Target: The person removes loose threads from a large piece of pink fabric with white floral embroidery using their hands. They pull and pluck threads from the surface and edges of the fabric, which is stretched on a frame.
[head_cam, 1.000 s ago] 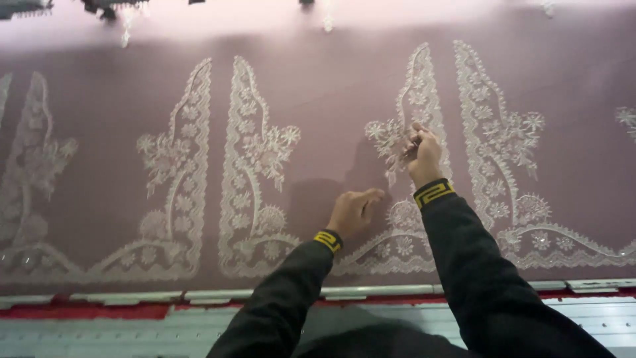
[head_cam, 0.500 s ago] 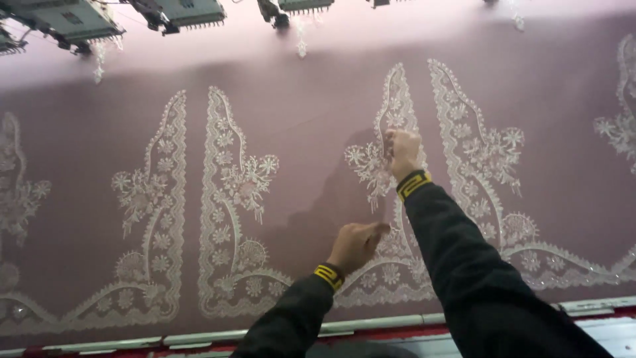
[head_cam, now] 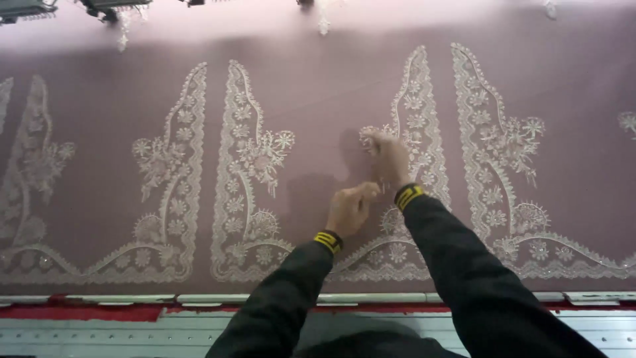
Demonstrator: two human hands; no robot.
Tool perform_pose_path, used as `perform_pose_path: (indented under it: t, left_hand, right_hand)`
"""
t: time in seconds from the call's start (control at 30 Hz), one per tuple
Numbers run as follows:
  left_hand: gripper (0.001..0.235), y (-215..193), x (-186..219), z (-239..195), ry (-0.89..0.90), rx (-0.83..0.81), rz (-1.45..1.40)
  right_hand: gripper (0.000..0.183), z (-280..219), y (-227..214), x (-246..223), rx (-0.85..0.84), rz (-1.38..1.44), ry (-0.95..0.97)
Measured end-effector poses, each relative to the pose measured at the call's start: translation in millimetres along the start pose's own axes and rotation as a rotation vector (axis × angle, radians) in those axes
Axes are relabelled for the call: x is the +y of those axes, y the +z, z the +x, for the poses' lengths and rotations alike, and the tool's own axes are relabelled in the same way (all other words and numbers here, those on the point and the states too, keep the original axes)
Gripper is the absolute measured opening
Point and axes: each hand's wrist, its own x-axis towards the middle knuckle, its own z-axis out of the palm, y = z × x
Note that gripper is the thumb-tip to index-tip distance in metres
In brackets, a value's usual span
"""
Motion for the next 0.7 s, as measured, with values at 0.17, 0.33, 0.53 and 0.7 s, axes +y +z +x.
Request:
perform_pose_path:
  t: [0.17,0.33,0.53,0.7]
  left_hand:
    - [0.015,-22.9,-30.7,26.6,-0.141,0.148,0.07]
    - [0.028,-20.7,-66.3,63.2,-0.146,0.096,0.381]
    - [0.014,-1.9,-100.1,93.1,0.029,0.093,0.664]
    - [0.006,-1.8,-93.2,102.0,0.255,0.253,0.885]
  right_hand:
    - [0.024,-21.9,30.8,9.0,-0.199,-0.189,-0.127]
    - [0.021,-21.1,48.4,10.4,-0.21,-0.227,-0.06]
    - [0.019,-17.5,29.8,10.2,-0.088,0.011,0.093]
    - [0.017,-37.8,16.7,17.3,0.088,0.397,0.223]
